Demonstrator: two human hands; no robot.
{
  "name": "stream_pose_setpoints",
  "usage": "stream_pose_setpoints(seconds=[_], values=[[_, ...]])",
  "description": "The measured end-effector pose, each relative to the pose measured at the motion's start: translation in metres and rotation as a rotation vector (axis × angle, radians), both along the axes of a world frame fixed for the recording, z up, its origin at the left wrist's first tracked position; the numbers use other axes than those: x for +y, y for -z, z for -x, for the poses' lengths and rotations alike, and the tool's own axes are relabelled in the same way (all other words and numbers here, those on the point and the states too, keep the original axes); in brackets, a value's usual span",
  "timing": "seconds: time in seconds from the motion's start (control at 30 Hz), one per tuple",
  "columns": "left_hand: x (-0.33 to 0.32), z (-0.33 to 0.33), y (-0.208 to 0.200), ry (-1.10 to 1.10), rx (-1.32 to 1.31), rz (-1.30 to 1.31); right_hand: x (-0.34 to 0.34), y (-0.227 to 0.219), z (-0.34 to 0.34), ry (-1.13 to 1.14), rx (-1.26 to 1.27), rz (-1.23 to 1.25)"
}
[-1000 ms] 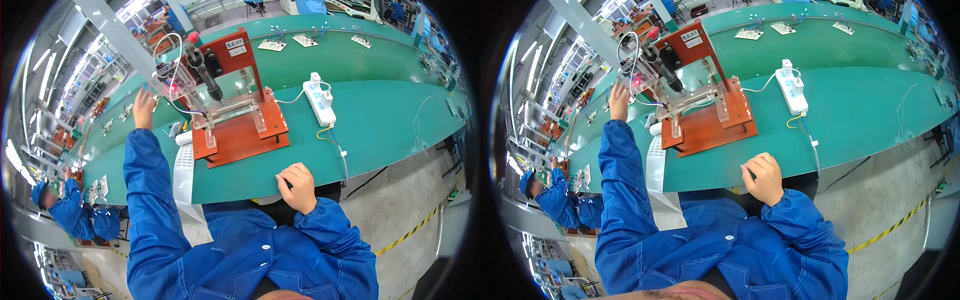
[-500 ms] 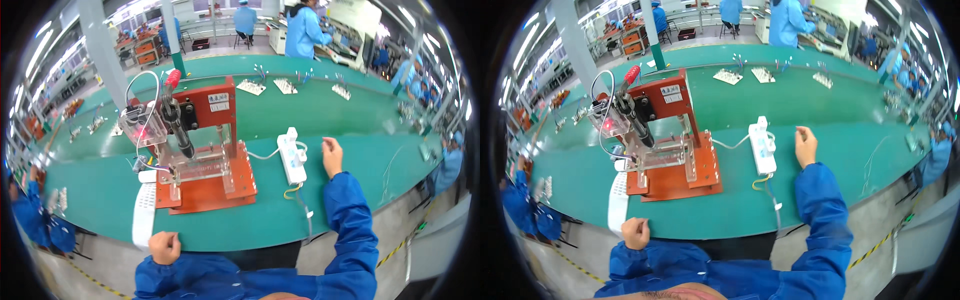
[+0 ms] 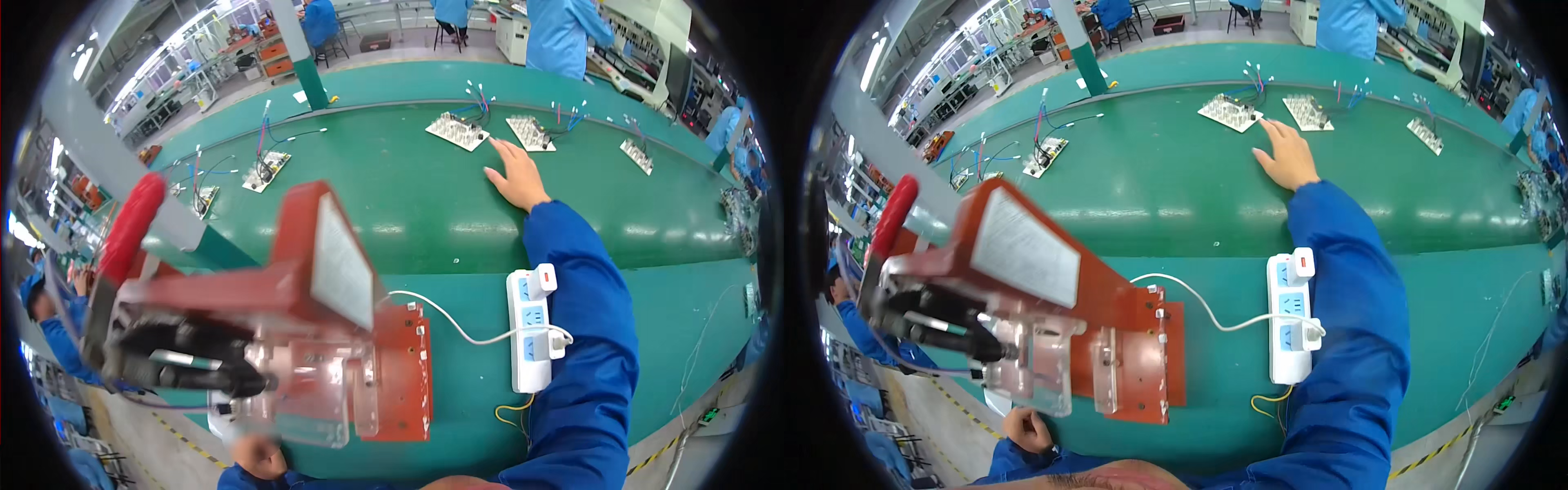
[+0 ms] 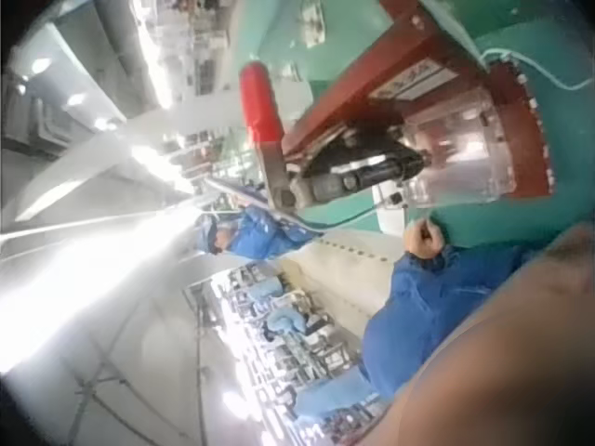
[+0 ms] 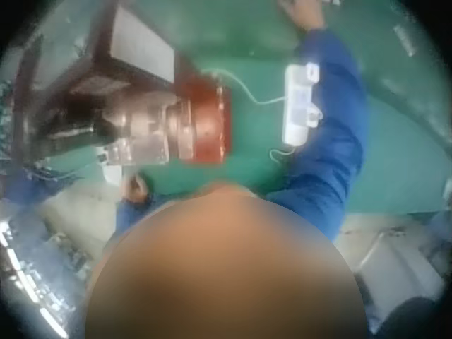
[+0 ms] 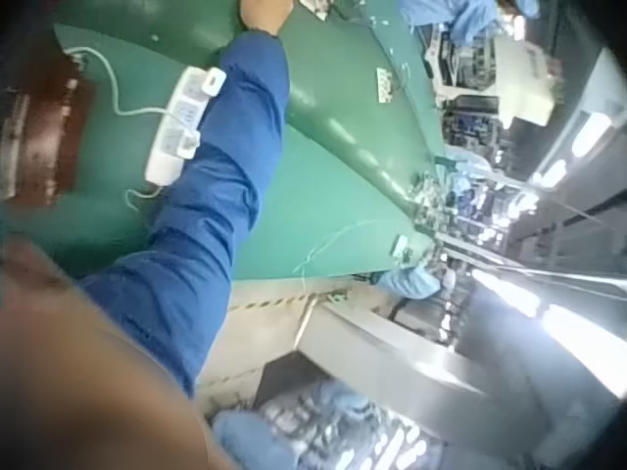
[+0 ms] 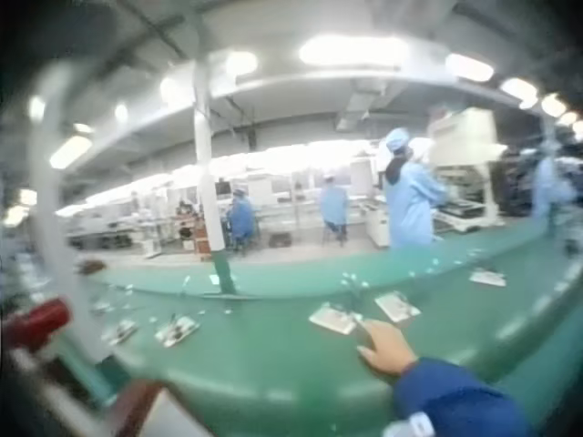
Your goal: The worker is testing and assembling electronic circuit board components using a testing jig.
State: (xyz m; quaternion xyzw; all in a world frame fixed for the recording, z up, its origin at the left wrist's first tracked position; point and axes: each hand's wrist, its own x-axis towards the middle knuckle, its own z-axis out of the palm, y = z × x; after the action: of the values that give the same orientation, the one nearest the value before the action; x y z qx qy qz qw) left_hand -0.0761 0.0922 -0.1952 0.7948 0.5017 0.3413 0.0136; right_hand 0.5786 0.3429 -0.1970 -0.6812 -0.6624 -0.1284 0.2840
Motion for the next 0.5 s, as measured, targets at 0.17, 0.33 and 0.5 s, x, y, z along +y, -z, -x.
stream_pose_setpoints(seconds=[0.17,0.33,0.5], values=[[0.009,-0.005,-0.002,-0.038,-0.080,0.045,0.058,0.008,0.015,-0.136,-0.069,-0.053],[0.008,-0.006,-0.011,0.002,-0.042,0.063,0.041,-0.013,-0.005,-0.452,0.401,0.175],[-0.001,-0.010,-0.001,-0.080,-0.082,-0.007,0.004,-0.047,0.035,-0.585,0.601,0.375]])
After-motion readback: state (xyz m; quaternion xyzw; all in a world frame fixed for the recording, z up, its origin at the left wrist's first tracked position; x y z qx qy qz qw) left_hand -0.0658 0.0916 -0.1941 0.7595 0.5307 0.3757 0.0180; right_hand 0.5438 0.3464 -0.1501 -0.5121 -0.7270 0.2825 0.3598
